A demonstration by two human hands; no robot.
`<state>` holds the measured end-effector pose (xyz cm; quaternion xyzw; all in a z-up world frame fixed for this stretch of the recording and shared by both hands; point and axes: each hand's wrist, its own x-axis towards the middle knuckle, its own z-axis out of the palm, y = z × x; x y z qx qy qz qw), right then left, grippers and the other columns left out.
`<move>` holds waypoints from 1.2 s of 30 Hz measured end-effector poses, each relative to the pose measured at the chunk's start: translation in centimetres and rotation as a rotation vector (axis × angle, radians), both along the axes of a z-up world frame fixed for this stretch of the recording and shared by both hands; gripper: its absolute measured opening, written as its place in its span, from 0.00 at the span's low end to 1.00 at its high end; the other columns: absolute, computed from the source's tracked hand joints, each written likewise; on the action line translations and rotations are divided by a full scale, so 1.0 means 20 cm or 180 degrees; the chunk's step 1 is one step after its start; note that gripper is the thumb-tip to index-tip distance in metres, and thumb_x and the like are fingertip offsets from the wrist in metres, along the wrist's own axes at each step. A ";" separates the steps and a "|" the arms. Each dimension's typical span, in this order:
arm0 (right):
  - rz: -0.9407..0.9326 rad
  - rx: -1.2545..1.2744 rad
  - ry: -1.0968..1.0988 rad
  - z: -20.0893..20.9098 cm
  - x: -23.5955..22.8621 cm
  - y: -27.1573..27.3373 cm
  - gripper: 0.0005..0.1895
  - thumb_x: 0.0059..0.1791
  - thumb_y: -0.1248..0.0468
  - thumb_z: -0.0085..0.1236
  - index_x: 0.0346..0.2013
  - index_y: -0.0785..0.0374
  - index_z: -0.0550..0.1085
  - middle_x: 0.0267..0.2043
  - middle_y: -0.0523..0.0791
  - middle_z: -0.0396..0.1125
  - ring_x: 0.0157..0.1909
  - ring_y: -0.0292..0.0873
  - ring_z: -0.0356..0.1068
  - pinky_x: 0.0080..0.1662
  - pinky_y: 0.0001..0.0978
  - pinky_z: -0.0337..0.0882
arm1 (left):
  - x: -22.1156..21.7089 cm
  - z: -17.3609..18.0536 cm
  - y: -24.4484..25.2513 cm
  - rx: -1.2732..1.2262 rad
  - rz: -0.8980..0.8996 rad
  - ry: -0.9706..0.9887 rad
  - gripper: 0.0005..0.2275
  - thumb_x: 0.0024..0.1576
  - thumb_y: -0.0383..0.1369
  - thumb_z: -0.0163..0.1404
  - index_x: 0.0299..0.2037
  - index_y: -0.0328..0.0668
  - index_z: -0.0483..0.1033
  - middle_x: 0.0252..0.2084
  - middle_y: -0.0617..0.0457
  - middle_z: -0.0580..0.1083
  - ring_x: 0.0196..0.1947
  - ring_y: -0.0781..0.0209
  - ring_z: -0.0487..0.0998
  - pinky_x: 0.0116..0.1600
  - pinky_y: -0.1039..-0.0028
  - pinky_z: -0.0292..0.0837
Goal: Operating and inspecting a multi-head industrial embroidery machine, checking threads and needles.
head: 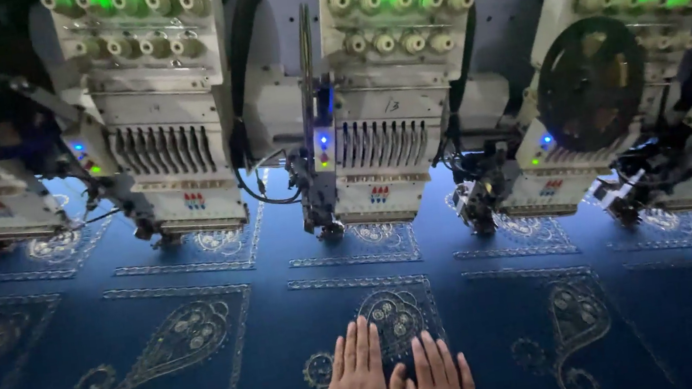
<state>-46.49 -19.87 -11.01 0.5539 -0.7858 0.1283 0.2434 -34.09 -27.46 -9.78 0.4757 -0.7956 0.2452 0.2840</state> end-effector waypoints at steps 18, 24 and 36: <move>0.0352 0.0942 -0.0910 0.34 -0.52 -0.14 0.35 0.57 0.38 0.30 0.75 0.48 0.53 0.79 0.44 0.42 0.79 0.49 0.37 0.73 0.54 0.35 | -0.42 0.29 -0.23 0.2264 -0.1168 0.0094 0.41 0.66 0.64 0.23 0.75 0.30 0.40 0.79 0.38 0.39 0.78 0.48 0.35 0.76 0.60 0.27; 0.0169 0.0490 -0.0447 0.22 -1.04 0.10 0.36 0.55 0.37 0.34 0.74 0.47 0.56 0.77 0.42 0.50 0.77 0.46 0.46 0.72 0.53 0.42 | -0.90 0.31 0.02 0.2614 -0.1278 0.0237 0.43 0.65 0.65 0.25 0.75 0.31 0.38 0.79 0.39 0.38 0.78 0.47 0.34 0.77 0.59 0.26; 0.0422 0.0923 -0.0826 0.29 -1.81 0.29 0.38 0.57 0.37 0.28 0.78 0.50 0.47 0.80 0.41 0.40 0.79 0.45 0.37 0.72 0.51 0.32 | -1.69 0.18 0.25 0.1737 -0.1006 0.0357 0.39 0.69 0.62 0.24 0.75 0.31 0.45 0.78 0.38 0.45 0.77 0.46 0.41 0.75 0.58 0.33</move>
